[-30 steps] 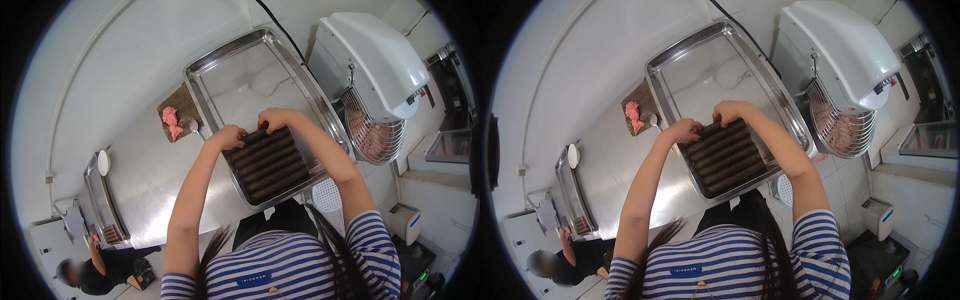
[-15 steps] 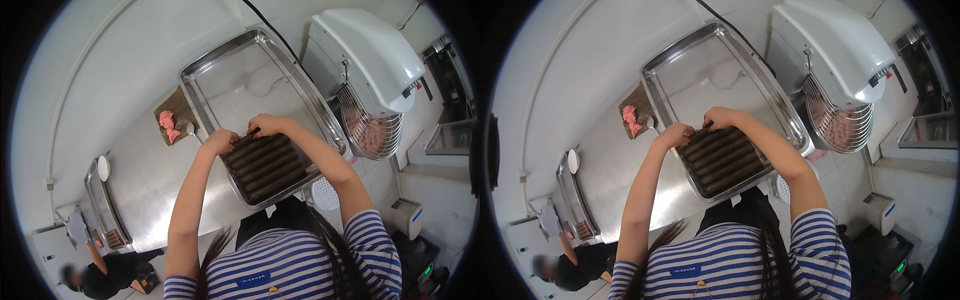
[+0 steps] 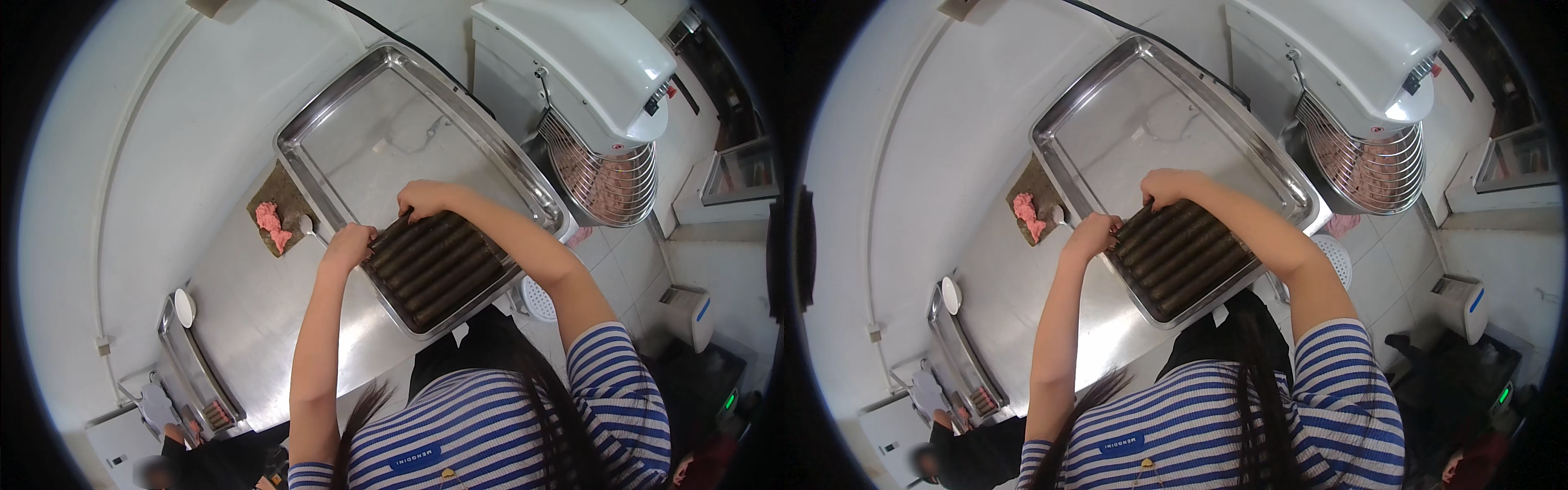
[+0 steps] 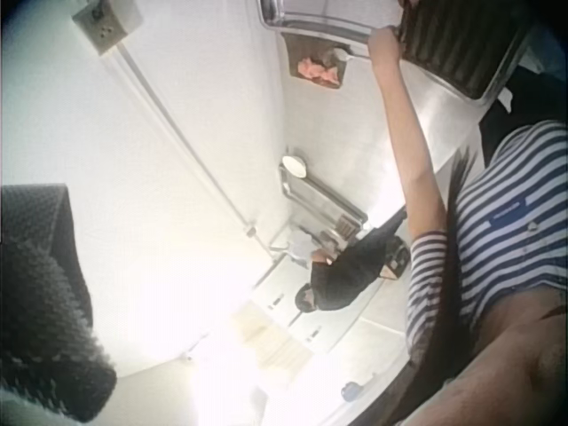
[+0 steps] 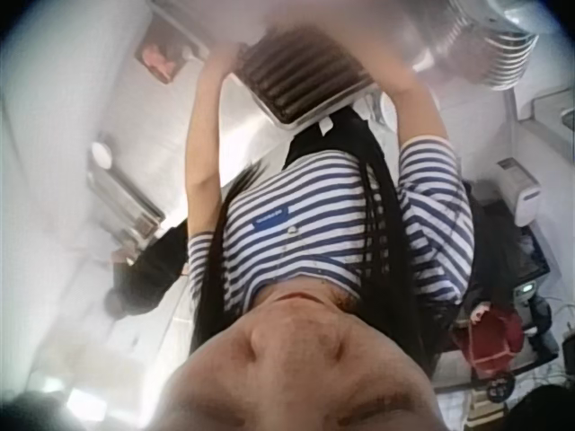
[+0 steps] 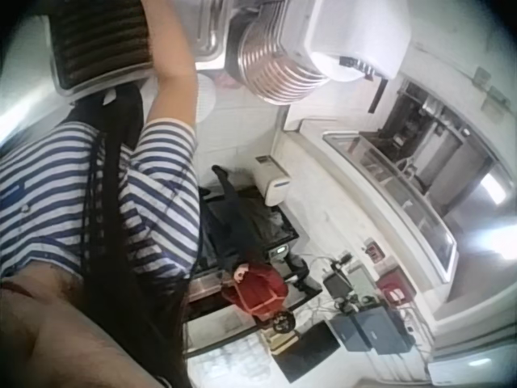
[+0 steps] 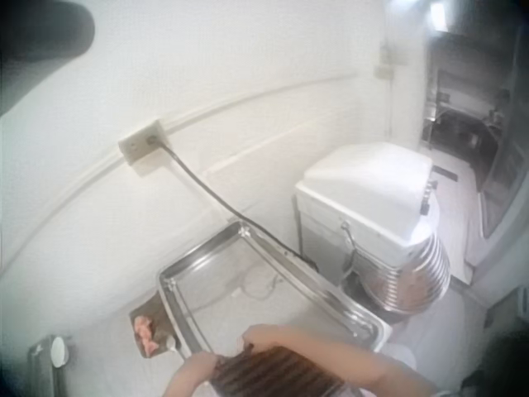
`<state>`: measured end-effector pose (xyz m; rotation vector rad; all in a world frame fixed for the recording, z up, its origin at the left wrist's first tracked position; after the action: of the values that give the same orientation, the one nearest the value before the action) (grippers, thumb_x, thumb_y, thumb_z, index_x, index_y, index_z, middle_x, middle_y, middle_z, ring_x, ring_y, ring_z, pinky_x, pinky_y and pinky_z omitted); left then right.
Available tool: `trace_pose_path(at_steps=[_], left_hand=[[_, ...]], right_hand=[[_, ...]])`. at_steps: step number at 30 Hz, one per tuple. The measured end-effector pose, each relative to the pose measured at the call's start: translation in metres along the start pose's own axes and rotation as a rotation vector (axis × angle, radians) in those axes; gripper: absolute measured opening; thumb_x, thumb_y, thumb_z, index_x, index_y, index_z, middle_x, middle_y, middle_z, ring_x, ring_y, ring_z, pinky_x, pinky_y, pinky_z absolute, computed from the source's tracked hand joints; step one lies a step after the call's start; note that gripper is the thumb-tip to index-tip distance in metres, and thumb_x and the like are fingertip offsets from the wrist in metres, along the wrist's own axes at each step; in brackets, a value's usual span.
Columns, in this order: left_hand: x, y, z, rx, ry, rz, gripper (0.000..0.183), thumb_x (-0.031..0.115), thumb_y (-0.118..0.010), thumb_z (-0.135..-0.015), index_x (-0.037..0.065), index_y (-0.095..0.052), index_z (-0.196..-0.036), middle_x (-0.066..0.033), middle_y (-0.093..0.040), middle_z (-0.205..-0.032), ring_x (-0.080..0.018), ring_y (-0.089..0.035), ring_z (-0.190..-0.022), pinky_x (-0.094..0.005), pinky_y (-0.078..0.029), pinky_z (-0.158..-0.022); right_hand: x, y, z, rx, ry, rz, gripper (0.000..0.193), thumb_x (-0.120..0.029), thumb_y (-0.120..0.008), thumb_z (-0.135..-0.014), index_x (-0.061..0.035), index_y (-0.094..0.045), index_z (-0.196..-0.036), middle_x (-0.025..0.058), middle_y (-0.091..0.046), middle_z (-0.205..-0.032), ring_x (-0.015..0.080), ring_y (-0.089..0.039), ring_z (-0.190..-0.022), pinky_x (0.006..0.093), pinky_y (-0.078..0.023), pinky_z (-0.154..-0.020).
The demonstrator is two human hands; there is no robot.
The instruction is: The person spreads a pink filling onto a sheet of nori using a spoon, then rolls the nori into a cylindrical sushi roll. The completed roll is placed on a metal tray alongside other finished rolls. The process is repeated with additional nori sheets.
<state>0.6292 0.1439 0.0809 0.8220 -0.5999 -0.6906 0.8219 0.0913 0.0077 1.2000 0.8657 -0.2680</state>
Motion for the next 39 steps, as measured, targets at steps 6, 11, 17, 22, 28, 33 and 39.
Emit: trace_pose_path(at_steps=[6, 11, 17, 22, 28, 33, 39], left_hand=[[0.003, 0.002, -0.001, -0.013, 0.007, -0.048, 0.032, -0.001, -0.068, -0.066, 0.005, -0.067, -0.098, -0.0142, -0.07, -0.09, -0.031, -0.067, -0.087, -0.0399, -0.053, -0.075], [-0.007, -0.004, 0.0, -0.022, -0.005, -0.054, 0.032, 0.002, -0.067, -0.069, 0.007, -0.067, -0.101, -0.0141, -0.069, -0.091, -0.0309, -0.066, -0.089, -0.0414, -0.053, -0.077], [0.007, -0.004, 0.007, 0.143, -0.07, 0.111, 0.043, 0.004, -0.055, -0.078, 0.008, -0.059, -0.12, -0.0151, -0.06, -0.119, -0.0326, -0.058, -0.108, -0.0437, -0.049, -0.087], [0.016, -0.026, -0.007, 0.302, -0.19, 0.307, 0.041, 0.001, -0.047, -0.082, 0.003, -0.057, -0.121, -0.0161, -0.059, -0.12, -0.0343, -0.057, -0.109, -0.0441, -0.048, -0.088], [0.02, -0.024, -0.006, 0.253, -0.149, 0.334, 0.035, 0.003, -0.049, -0.083, 0.007, -0.064, -0.115, -0.0174, -0.066, -0.105, -0.0363, -0.061, -0.1, -0.0438, -0.048, -0.087], [0.015, -0.028, -0.012, 0.251, -0.123, 0.377, 0.035, 0.005, -0.053, -0.083, 0.009, -0.065, -0.115, -0.0164, -0.066, -0.108, -0.0356, -0.061, -0.1, -0.0433, -0.049, -0.087], [-0.002, -0.025, -0.009, 0.222, -0.137, 0.398, 0.032, 0.007, -0.06, -0.081, 0.01, -0.068, -0.111, -0.0156, -0.068, -0.104, -0.0337, -0.063, -0.097, -0.0412, -0.05, -0.085]], right_hand=[[0.008, 0.025, 0.032, -0.026, -0.153, 0.062, 0.03, -0.017, -0.072, -0.071, -0.0049, -0.072, -0.098, 0.0118, -0.067, -0.098, 0.0311, -0.062, -0.09, 0.0396, -0.049, -0.079], [-0.004, 0.056, 0.045, -0.171, -0.36, 0.133, 0.026, -0.017, -0.069, -0.076, -0.0043, -0.071, -0.099, 0.0107, -0.067, -0.1, 0.0292, -0.063, -0.092, 0.0383, -0.049, -0.081], [0.011, 0.063, 0.047, 0.077, -0.185, 0.022, 0.029, -0.018, -0.065, -0.082, -0.0054, -0.068, -0.108, 0.0118, -0.067, -0.108, 0.0289, -0.063, -0.097, 0.0357, -0.048, -0.088], [-0.002, 0.036, 0.021, 0.028, -0.137, -0.15, 0.023, -0.011, -0.061, -0.085, -0.0041, -0.069, -0.106, 0.0128, -0.068, -0.105, 0.0282, -0.064, -0.095, 0.0346, -0.049, -0.086], [0.004, 0.024, 0.021, -0.021, -0.165, -0.23, 0.02, -0.008, -0.062, -0.082, -0.003, -0.071, -0.099, 0.0141, -0.069, -0.097, 0.0274, -0.065, -0.089, 0.0338, -0.05, -0.081], [0.001, 0.028, 0.021, -0.032, -0.14, -0.186, 0.022, -0.004, -0.063, -0.079, -0.0022, -0.071, -0.1, 0.0126, -0.07, -0.094, 0.0251, -0.066, -0.086, 0.0322, -0.05, -0.08], [0.006, 0.027, 0.026, 0.019, -0.188, -0.304, 0.022, -0.003, -0.064, -0.078, -0.0019, -0.071, -0.098, 0.0112, -0.07, -0.089, 0.0219, -0.064, -0.079, 0.0319, -0.05, -0.076]])
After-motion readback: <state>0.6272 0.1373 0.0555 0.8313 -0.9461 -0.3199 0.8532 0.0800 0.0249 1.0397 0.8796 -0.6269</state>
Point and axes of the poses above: each hand's wrist, its own z-axis away from the middle knuckle, its own y-axis out of the back of the hand, x = y × z, the point moved 2 cm from there along -z, towards the middle knuckle
